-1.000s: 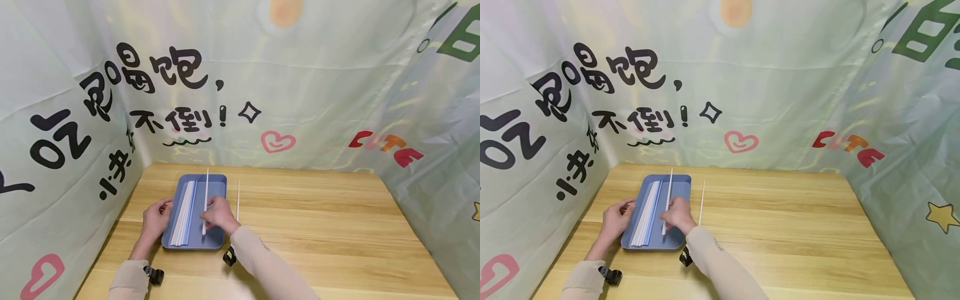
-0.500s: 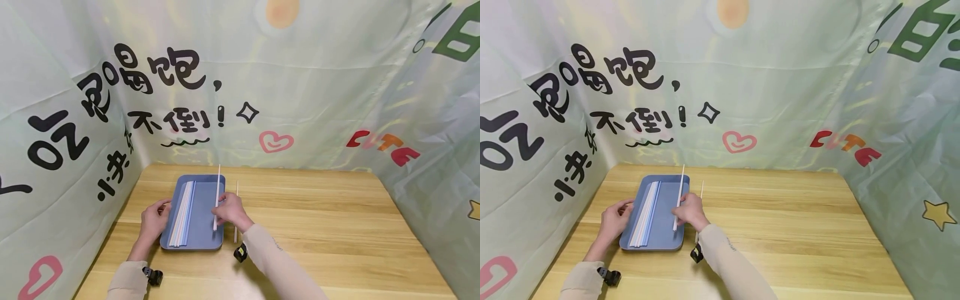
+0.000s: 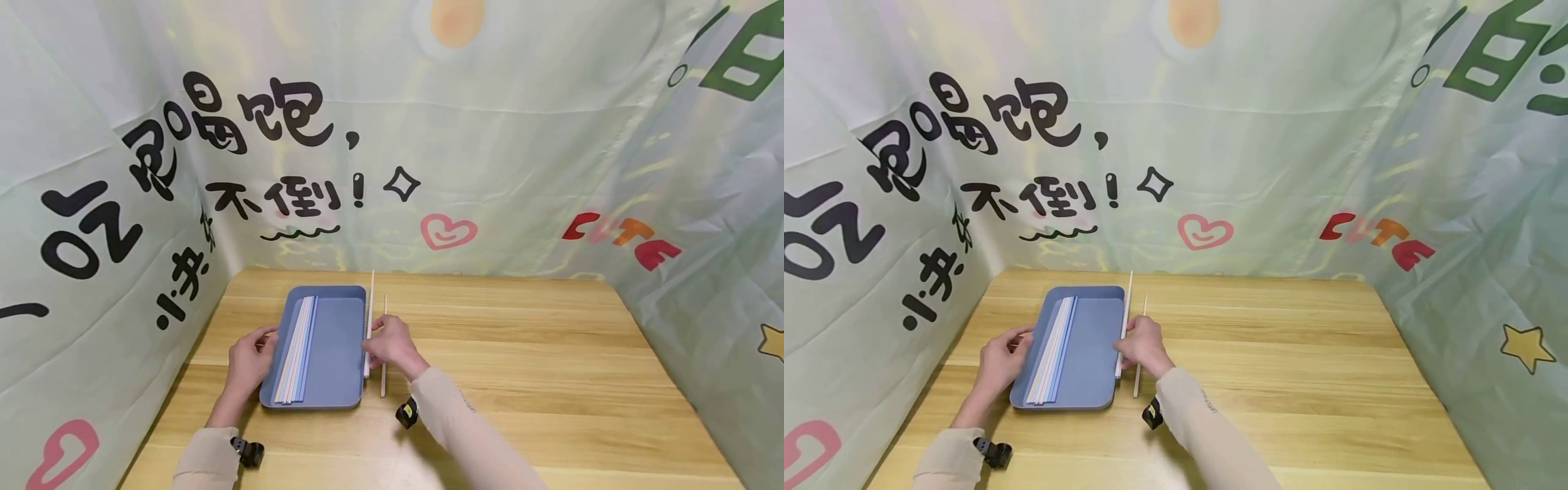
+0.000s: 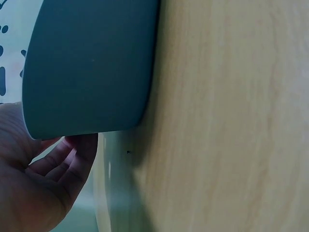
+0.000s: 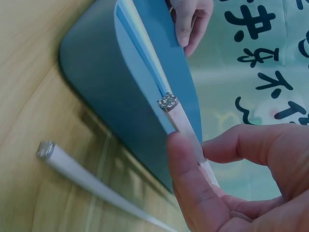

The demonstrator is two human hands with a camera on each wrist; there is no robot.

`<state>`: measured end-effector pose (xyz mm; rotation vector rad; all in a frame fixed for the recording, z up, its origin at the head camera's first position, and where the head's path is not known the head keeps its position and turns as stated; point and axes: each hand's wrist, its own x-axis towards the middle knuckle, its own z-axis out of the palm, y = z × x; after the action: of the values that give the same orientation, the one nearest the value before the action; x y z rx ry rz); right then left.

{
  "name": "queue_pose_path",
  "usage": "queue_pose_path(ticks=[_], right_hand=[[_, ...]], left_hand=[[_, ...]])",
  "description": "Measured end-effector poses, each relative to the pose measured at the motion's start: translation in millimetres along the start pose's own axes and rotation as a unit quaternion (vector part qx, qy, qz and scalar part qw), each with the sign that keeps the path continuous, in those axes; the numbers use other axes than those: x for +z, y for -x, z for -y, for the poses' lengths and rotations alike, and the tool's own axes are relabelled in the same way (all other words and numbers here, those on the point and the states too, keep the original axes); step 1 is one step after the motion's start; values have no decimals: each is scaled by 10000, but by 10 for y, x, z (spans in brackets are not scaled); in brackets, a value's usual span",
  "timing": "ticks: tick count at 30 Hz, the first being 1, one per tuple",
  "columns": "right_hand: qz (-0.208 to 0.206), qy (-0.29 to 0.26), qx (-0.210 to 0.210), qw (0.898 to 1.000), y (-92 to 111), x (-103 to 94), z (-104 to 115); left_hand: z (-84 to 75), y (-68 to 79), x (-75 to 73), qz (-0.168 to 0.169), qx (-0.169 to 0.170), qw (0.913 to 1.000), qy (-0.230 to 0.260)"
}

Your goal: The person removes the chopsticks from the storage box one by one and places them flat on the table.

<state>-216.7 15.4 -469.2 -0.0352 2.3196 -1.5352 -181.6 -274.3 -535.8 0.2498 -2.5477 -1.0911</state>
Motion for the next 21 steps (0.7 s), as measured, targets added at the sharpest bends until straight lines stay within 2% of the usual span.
queue_pose_path(ticks=[9,21], right_hand=[[-62,-265,123,9996,13,-112,-120],[-256,-26,143,9996,11,-264,-329]], left_hand=[[-24,1,-16,35,-55,10000,13],[-8,3,-13,159,-165,9997,-29]])
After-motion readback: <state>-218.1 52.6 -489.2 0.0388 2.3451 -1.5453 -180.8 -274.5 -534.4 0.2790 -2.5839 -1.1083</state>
